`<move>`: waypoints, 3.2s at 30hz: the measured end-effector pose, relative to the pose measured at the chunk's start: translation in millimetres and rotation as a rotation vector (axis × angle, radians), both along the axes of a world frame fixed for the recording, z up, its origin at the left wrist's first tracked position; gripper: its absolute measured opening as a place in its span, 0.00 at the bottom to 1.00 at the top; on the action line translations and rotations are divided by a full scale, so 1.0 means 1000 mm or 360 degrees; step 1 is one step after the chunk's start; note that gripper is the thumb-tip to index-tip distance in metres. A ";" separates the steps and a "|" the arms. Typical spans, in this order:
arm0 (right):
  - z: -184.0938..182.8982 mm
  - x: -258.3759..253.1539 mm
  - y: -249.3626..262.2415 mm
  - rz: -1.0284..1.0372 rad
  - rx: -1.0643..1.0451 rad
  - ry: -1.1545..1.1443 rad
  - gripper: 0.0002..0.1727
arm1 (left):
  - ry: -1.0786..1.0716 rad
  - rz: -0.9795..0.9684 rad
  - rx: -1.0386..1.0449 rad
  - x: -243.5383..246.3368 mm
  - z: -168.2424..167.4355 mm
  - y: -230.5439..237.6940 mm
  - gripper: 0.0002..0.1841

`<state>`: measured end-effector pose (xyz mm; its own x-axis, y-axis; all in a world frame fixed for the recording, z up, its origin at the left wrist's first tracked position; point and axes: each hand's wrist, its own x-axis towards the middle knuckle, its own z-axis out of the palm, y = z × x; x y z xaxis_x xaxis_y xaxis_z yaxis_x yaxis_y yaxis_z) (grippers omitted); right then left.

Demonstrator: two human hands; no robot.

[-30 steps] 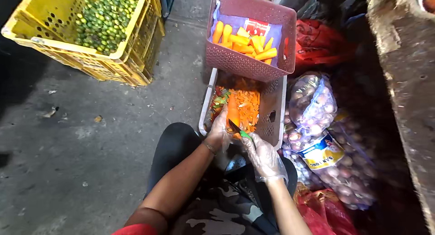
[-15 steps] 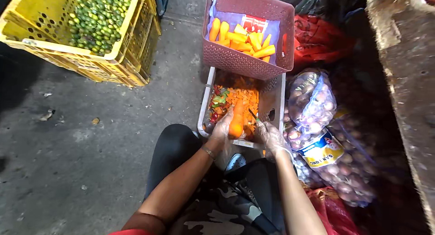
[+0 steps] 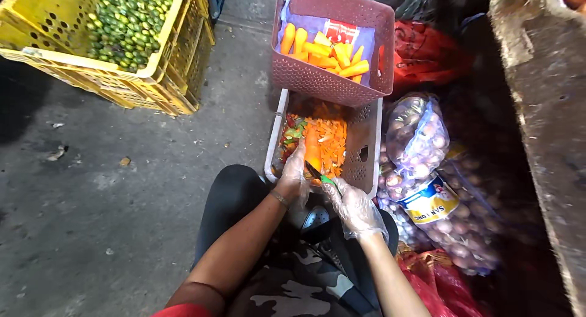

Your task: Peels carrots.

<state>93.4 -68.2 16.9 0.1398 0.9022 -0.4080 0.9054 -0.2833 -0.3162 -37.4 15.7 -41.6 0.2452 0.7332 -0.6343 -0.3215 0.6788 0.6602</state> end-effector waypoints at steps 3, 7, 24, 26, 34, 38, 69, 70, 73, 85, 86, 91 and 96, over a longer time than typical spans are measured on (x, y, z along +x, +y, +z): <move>-0.003 0.003 0.013 -0.0070 -0.0057 -0.0057 0.33 | -0.0044 0.0003 0.0001 -0.002 -0.002 0.000 0.28; -0.032 0.052 0.045 -0.0334 -0.0263 0.0022 0.33 | -0.0185 -0.0151 0.0066 -0.004 -0.003 -0.003 0.26; -0.012 0.017 0.021 0.0028 -0.0023 -0.0004 0.33 | -0.0007 -0.0115 0.0074 -0.002 -0.015 0.003 0.28; -0.024 0.032 0.041 -0.0121 -0.0139 0.0046 0.33 | -0.0059 -0.0129 0.0063 -0.003 -0.016 0.002 0.27; -0.021 0.059 0.040 -0.0253 0.0029 0.0260 0.30 | -0.0252 -0.0005 -0.0010 -0.005 -0.010 0.009 0.26; -0.004 0.032 0.015 0.0061 -0.0015 0.0265 0.31 | -0.0138 -0.0057 0.0029 0.002 -0.011 0.005 0.26; -0.001 0.035 0.047 -0.0013 -0.0206 -0.0036 0.33 | -0.0019 -0.0149 0.0041 0.004 -0.003 0.005 0.24; -0.003 0.036 0.052 -0.0021 -0.0223 -0.0029 0.33 | -0.0023 -0.0163 0.0003 0.003 0.001 0.005 0.25; -0.011 0.039 0.066 -0.0079 -0.0259 0.0008 0.34 | -0.0080 -0.0142 -0.0093 0.003 0.007 0.007 0.24; -0.054 0.078 0.061 -0.0604 0.0006 0.0535 0.28 | -0.0505 -0.0145 0.0091 -0.001 0.000 0.003 0.25; -0.044 0.070 0.049 -0.0580 0.0110 0.0591 0.27 | -0.0553 -0.0078 -0.0005 0.000 0.007 0.003 0.25; -0.020 0.020 -0.016 -0.0232 0.0417 0.0338 0.31 | -0.0486 0.0028 -0.0262 0.007 0.003 0.006 0.31; -0.027 -0.001 -0.030 -0.0100 0.0483 0.0060 0.35 | -0.0313 0.0125 -0.0369 0.011 0.003 0.006 0.34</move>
<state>92.9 -98.3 -10.3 0.1891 0.9736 -0.1275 0.8751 -0.2260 -0.4279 -26.4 21.6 -38.9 0.3281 0.5962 -0.7327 -0.4850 0.7719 0.4109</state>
